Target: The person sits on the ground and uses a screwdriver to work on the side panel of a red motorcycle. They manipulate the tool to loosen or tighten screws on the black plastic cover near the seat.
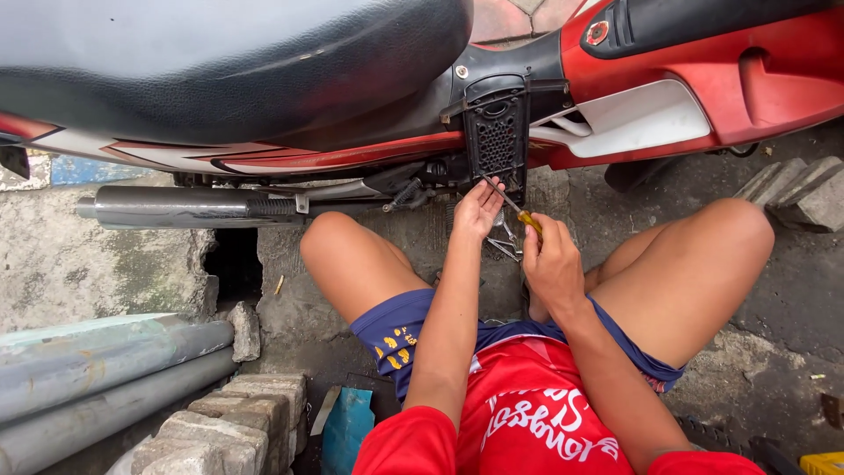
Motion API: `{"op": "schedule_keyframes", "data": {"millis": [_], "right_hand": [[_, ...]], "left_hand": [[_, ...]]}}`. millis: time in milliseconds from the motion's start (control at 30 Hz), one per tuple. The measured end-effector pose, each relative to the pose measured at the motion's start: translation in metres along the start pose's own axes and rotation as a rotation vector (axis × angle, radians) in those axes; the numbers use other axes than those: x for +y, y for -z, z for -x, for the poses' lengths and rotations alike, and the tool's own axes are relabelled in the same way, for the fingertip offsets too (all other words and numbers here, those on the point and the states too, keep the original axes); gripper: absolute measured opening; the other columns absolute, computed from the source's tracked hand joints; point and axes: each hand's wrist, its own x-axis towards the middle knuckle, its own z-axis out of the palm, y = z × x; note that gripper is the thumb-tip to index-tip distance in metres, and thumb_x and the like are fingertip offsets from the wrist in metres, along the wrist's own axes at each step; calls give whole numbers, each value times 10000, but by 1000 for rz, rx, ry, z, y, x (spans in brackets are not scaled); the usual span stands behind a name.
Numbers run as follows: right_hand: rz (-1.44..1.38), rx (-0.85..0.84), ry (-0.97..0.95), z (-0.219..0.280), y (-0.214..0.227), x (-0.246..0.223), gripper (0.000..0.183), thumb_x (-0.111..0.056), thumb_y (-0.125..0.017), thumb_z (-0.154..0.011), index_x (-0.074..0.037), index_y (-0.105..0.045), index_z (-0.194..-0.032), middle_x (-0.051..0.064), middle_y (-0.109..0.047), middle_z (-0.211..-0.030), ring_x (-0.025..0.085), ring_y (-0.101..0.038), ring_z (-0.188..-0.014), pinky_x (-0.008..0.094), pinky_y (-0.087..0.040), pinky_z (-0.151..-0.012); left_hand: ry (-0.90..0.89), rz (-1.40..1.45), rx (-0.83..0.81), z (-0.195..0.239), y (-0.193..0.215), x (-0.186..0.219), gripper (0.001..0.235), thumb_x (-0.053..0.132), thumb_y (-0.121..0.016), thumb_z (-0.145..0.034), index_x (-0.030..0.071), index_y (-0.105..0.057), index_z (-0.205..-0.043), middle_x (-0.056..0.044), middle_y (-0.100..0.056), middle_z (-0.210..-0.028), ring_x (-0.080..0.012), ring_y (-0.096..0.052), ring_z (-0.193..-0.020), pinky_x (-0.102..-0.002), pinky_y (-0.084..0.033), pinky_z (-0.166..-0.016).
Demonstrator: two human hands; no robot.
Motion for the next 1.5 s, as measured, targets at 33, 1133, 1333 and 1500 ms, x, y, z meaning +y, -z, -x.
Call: {"op": "schedule_keyframes", "data": {"millis": [33,1133,1333,1500], "right_hand": [[3,-3,-6,0,1,-4,221,-141,-618,-1064,-29,-655,-1252,124,-613,-955,341,-722,-836,384,-604,-656],[-1324,-284,-1215,1,-24,29,452,-184,-541,-1048,-71,-534,-1486,51,-409,-737,82,-401,-362,183,-279,-327],[-435,-439,-762,-9,-15,23,443,-178,-696,-944,-195,-713,-1386,181,-746,-1155,295,-731,-1039,389,-587,-793],[-22,-621,-408,-24,9,-10,482,-111,-592,-975,-70,-637,-1453,195,-702,-934,328,-718,-798,445,-582,-633]], "left_hand": [[6,-2,4,-3,4,-2,168,132,-712,-959,94,-716,-1122,-140,-746,-1181,-322,-755,-1009,-456,-612,-939],[-386,-780,-259,111,-1,32,651,-12,-409,-1062,144,-192,-1656,-240,-126,-1690,-454,-496,-1366,-609,-446,-1069],[-390,-796,-254,103,7,27,685,25,-456,-1050,220,-221,-1663,-177,-192,-1703,-339,-632,-1244,-515,-484,-1021],[-393,-789,-215,117,-5,29,630,49,-502,-1044,216,-333,-1627,-186,-228,-1694,-343,-646,-1234,-491,-502,-1007]]}}
